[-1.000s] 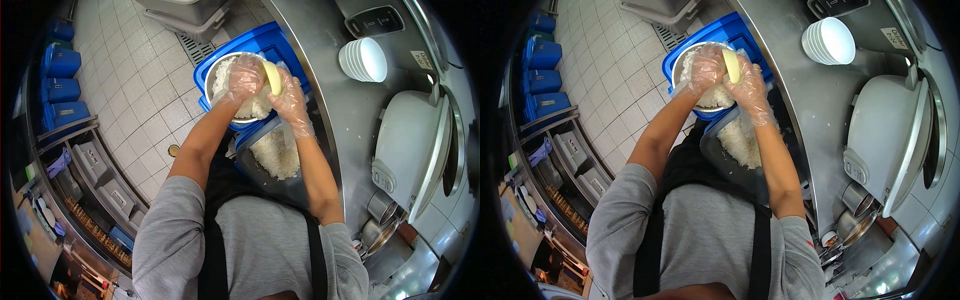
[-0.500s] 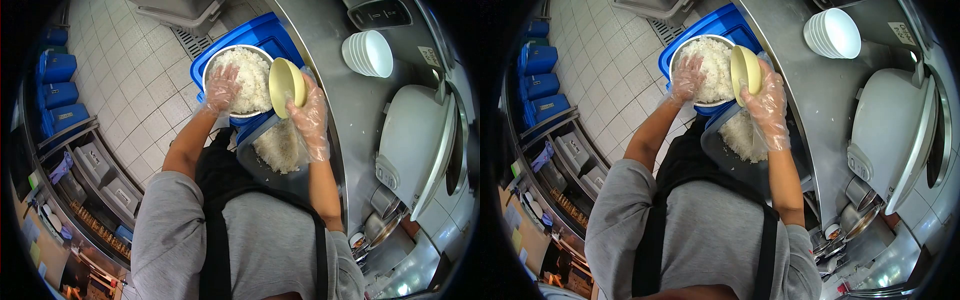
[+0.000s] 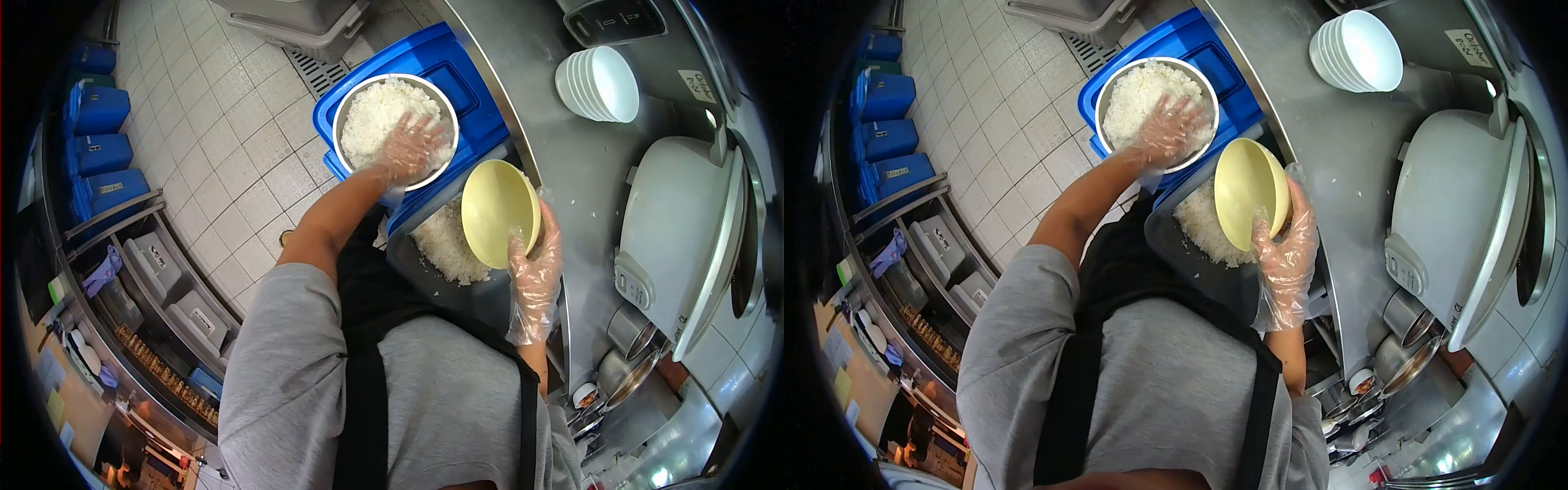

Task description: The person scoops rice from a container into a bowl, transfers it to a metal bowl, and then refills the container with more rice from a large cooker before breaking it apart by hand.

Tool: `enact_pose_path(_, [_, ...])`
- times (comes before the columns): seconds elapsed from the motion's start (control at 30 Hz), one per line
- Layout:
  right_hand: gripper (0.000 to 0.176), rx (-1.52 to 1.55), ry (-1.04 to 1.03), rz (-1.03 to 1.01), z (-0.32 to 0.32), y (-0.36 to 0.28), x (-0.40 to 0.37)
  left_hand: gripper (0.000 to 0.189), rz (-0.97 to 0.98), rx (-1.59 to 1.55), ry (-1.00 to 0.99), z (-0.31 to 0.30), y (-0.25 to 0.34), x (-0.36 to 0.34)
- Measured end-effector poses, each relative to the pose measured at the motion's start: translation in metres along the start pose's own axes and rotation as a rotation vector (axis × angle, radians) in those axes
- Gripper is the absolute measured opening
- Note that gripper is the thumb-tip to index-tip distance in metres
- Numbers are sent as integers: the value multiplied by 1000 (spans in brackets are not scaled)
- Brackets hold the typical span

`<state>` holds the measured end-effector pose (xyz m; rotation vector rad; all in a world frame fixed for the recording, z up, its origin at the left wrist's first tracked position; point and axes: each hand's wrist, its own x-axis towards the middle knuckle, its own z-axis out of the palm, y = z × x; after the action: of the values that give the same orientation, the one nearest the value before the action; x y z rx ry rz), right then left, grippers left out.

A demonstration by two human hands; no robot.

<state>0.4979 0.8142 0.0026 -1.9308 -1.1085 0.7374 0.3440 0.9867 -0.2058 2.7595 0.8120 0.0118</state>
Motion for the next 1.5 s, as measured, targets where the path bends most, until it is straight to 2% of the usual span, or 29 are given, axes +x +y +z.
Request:
enact_pose_path(0.13, [56,-83,-11,-11,-6,9,-7,56,-68,75,-158,-7,7,11])
enact_pose_path(0.23, [56,-36,15,-12,-12,6,-11,58,-92,-41,-59,-14,4,8])
enact_pose_path(0.33, [55,28,35,20,-20,3,-13,56,-389,-109,71,-50,-2,5])
enact_pose_path(0.4, [55,1,40,19,-22,5,-14,43,-370,-40,132,-3,-33,10])
enact_pose_path(0.43, [55,-13,43,20,-23,6,-15,38,-359,-8,163,-5,-37,13])
enact_pose_path(0.47, [55,-55,40,12,-24,7,-15,32,-350,-95,102,-7,-41,20])
enact_pose_path(0.57, [54,-128,35,13,-28,8,-17,33,-300,-313,404,38,-70,18])
enact_pose_path(0.6, [54,-121,40,30,-28,9,-18,31,-267,-525,694,32,-67,10])
enact_pose_path(0.7, [54,71,77,113,-27,14,-23,25,-686,-1156,586,-20,-57,-7])
enact_pose_path(0.73, [54,163,90,139,-27,16,-23,25,-783,-1864,575,-24,-63,-4])
enact_pose_path(0.77, [54,165,89,139,-27,18,-23,28,-815,-2128,626,-30,-58,-12])
enact_pose_path(0.8, [54,165,90,137,-28,22,-24,30,-834,-2396,672,-74,-33,-24])
enact_pose_path(0.83, [54,164,94,134,-29,25,-24,32,-625,-2669,603,-94,-21,-32])
enact_pose_path(0.87, [54,164,87,146,-31,28,-24,35,-374,-2773,452,-119,-9,-38])
enact_pose_path(0.93, [54,143,85,154,-33,29,-24,48,-380,-2921,429,-183,35,-44])
enact_pose_path(1.0, [54,114,85,162,-34,32,-24,50,-146,-3012,235,-244,74,-56])
enact_pose_path(1.1, [54,102,82,173,-32,30,-24,50,41,-2175,255,-298,105,-83])
enact_pose_path(1.17, [54,117,70,197,-34,18,-21,49,160,-1883,334,-306,115,-93])
enact_pose_path(1.3, [54,136,77,140,-32,56,-27,47,248,-1556,455,-302,127,-99])
enact_pose_path(1.5, [53,182,85,186,-35,45,-26,45,232,-1253,605,-293,143,-101])
